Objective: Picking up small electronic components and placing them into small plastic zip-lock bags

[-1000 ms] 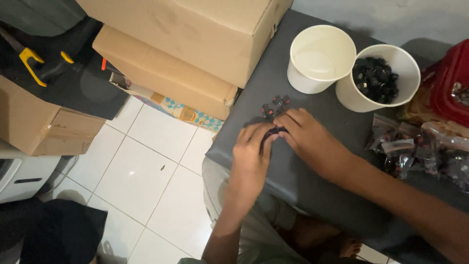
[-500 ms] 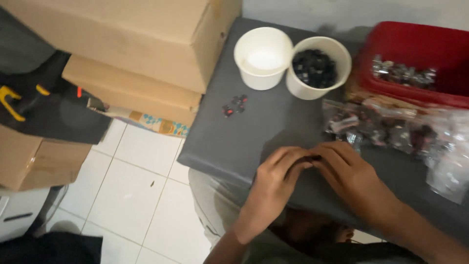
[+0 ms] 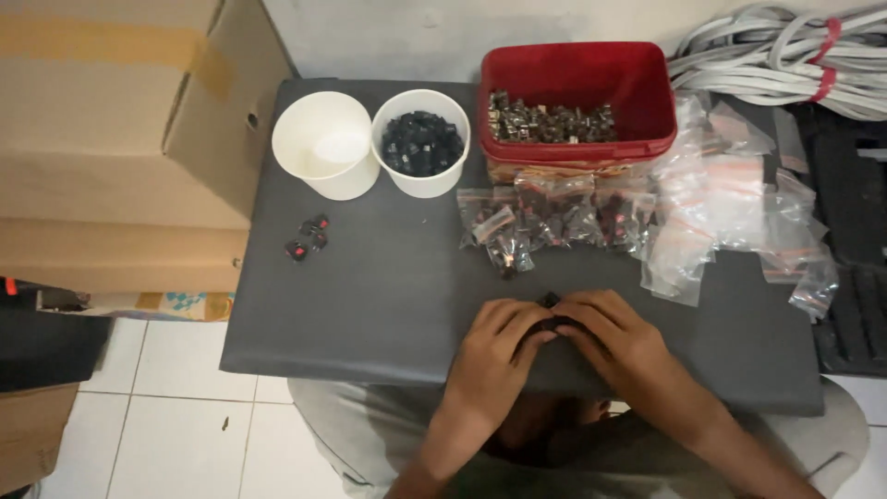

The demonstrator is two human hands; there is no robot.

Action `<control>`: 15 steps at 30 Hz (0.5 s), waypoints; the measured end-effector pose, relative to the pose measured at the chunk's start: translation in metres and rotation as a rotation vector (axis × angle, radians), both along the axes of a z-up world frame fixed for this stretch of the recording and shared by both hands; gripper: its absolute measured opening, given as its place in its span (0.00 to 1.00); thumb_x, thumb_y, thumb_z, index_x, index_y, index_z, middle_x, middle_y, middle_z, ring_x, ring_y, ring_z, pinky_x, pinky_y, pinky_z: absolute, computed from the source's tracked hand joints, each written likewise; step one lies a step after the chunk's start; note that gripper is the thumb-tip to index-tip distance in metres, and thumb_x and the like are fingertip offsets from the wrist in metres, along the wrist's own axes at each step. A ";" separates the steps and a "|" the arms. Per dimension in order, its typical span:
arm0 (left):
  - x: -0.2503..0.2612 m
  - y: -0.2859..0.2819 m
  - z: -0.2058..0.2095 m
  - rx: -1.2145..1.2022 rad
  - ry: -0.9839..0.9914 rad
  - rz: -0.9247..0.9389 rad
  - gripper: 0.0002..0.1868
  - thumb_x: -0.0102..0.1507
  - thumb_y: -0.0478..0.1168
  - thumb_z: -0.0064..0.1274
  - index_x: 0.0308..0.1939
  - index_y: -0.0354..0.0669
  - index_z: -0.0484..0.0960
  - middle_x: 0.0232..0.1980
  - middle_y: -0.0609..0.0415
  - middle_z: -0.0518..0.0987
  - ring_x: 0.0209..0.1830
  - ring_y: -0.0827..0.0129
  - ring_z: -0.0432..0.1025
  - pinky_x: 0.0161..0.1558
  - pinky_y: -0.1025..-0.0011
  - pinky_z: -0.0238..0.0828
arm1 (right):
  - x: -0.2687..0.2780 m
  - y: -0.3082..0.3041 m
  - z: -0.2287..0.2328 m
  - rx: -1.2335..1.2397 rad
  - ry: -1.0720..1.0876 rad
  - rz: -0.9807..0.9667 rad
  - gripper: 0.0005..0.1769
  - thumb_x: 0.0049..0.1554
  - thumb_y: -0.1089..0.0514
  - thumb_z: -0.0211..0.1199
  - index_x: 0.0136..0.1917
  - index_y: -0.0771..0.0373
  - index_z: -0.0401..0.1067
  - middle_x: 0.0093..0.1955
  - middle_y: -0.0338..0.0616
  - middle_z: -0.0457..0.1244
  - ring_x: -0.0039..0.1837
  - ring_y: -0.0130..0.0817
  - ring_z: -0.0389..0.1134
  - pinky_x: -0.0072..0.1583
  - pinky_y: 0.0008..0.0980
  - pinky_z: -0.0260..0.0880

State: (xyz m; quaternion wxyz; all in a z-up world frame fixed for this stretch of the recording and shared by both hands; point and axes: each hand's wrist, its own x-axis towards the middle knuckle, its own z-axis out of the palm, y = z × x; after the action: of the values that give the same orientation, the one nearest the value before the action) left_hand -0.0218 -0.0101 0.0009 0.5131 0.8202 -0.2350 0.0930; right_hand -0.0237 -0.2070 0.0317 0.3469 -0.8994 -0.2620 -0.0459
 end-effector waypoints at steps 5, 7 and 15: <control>0.000 0.000 0.002 -0.006 0.021 0.006 0.10 0.69 0.37 0.55 0.52 0.37 0.81 0.51 0.50 0.79 0.54 0.57 0.71 0.57 0.62 0.73 | -0.001 0.002 0.005 -0.027 -0.020 0.018 0.15 0.63 0.62 0.57 0.63 0.65 0.70 0.62 0.49 0.64 0.63 0.43 0.67 0.64 0.40 0.69; -0.001 0.001 0.001 -0.022 0.025 0.015 0.11 0.68 0.36 0.56 0.53 0.37 0.81 0.52 0.50 0.80 0.54 0.58 0.71 0.57 0.63 0.74 | -0.002 0.004 0.012 -0.048 -0.006 0.018 0.17 0.63 0.62 0.56 0.65 0.65 0.69 0.63 0.49 0.63 0.64 0.43 0.67 0.65 0.41 0.69; 0.010 0.035 0.023 -0.096 -0.104 0.180 0.10 0.66 0.32 0.60 0.51 0.39 0.83 0.52 0.52 0.82 0.52 0.62 0.77 0.58 0.66 0.74 | 0.031 0.035 0.018 -0.010 -0.161 0.141 0.20 0.62 0.62 0.62 0.67 0.64 0.68 0.63 0.49 0.63 0.63 0.44 0.69 0.64 0.43 0.74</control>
State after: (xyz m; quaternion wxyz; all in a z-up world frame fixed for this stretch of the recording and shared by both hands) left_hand -0.0120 0.0244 0.0239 0.5287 0.8065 -0.1819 0.1922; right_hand 0.0074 -0.1724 0.0497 0.3224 -0.8739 -0.3521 -0.0919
